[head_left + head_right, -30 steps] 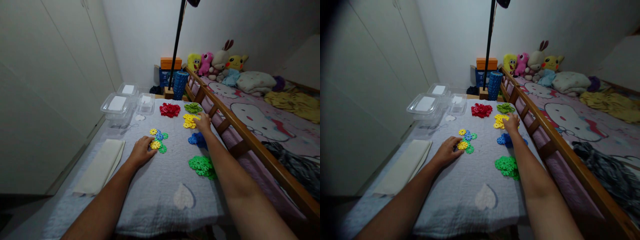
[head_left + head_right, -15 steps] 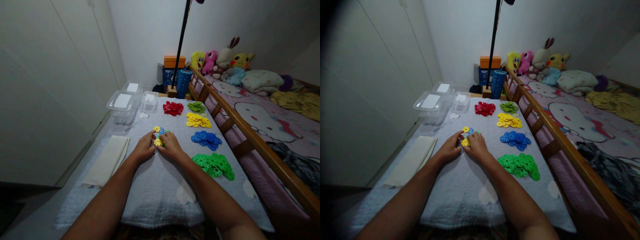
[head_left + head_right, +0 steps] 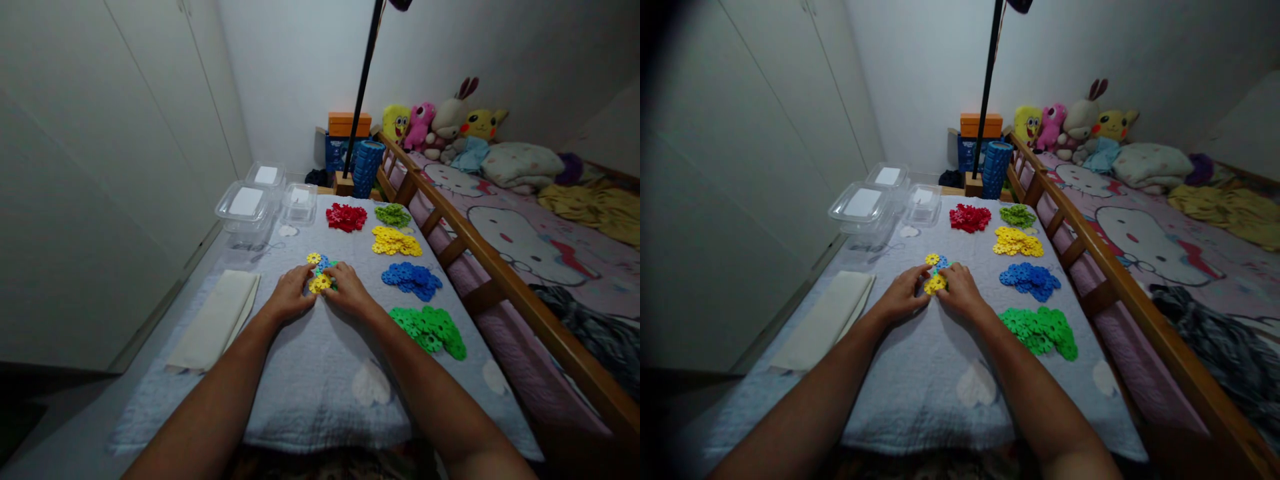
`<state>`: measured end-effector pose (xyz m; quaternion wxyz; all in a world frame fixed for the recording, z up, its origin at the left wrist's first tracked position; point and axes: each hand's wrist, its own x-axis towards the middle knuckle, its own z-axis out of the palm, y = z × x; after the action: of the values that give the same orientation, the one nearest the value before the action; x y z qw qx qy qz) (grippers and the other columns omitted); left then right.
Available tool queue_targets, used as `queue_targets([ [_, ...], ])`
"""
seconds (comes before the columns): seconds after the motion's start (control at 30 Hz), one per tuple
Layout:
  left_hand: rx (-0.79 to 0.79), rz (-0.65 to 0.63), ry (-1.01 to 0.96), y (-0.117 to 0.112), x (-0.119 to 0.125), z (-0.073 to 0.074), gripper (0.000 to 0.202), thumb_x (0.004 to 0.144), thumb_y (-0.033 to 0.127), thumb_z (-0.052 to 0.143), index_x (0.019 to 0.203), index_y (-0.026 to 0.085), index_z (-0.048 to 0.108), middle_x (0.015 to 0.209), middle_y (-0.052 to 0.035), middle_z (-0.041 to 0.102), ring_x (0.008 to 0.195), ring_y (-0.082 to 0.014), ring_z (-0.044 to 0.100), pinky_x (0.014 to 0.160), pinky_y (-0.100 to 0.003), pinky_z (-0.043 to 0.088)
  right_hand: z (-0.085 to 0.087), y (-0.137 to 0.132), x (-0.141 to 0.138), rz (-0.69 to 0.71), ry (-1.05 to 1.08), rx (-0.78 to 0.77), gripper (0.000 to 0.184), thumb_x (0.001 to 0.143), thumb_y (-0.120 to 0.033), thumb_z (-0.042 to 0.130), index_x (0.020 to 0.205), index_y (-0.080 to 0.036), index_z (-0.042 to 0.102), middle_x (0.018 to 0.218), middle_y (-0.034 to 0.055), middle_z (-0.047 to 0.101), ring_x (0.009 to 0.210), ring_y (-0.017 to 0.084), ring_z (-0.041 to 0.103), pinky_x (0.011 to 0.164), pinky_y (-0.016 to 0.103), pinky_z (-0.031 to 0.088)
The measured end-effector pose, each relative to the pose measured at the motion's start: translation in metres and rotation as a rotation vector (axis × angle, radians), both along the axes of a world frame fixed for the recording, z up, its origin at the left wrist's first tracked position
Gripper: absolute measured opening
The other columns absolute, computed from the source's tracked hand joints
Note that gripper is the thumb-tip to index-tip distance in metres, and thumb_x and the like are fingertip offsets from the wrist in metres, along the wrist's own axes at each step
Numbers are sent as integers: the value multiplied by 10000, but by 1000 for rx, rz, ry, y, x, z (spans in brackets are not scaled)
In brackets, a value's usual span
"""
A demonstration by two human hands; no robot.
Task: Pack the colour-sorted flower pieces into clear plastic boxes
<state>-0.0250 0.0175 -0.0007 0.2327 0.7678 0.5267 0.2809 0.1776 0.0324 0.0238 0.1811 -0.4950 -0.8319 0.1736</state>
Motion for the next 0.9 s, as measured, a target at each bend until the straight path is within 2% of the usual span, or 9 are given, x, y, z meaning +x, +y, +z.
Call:
queue_targets([
  [0.13,11,6,38,-1,3,2,650,763,318,727,1380,180,576,1254,-122,680,1131,-304,638,1007,-469,481,10,13,24,-26,1,3,428,843,-166,692,1271,-159,679,1167,105,636,1116,242,574,1033,382,446],
  [0.3,22,9,75,-1,7,6,606,788,343,742,1353,179,595,1234,-117,683,1137,-306,637,989,-455,477,21,43,67,-147,-81,38,455,836,-150,665,1291,-132,669,1218,131,670,1132,249,596,1042,375,443],
  [0.47,23,25,111,-1,9,9,575,782,354,760,1320,203,622,1226,-109,689,1120,-306,650,963,-443,486,23,78,109,-469,-225,111,428,872,-247,661,1290,-164,693,1269,153,646,1205,300,559,1067,411,414],
  [0.6,21,27,129,-1,9,9,570,789,368,759,1318,206,624,1239,-111,683,1123,-304,647,954,-436,485,21,98,132,-678,-253,133,475,842,-292,697,1314,-236,692,1345,138,577,1215,330,520,1013,426,436],
  [0.73,39,26,133,-1,9,7,556,790,367,757,1308,210,629,1234,-108,683,1122,-304,644,955,-438,481,17,111,139,-728,-257,142,464,826,-269,702,1290,-284,703,1376,108,551,1231,326,487,1020,434,425],
  [0.9,51,31,120,-1,8,3,546,794,375,755,1304,227,626,1243,-100,684,1145,-308,639,976,-451,473,10,119,140,-685,-247,169,455,810,-286,717,1264,-278,724,1437,123,525,1283,352,435,1066,490,389],
])
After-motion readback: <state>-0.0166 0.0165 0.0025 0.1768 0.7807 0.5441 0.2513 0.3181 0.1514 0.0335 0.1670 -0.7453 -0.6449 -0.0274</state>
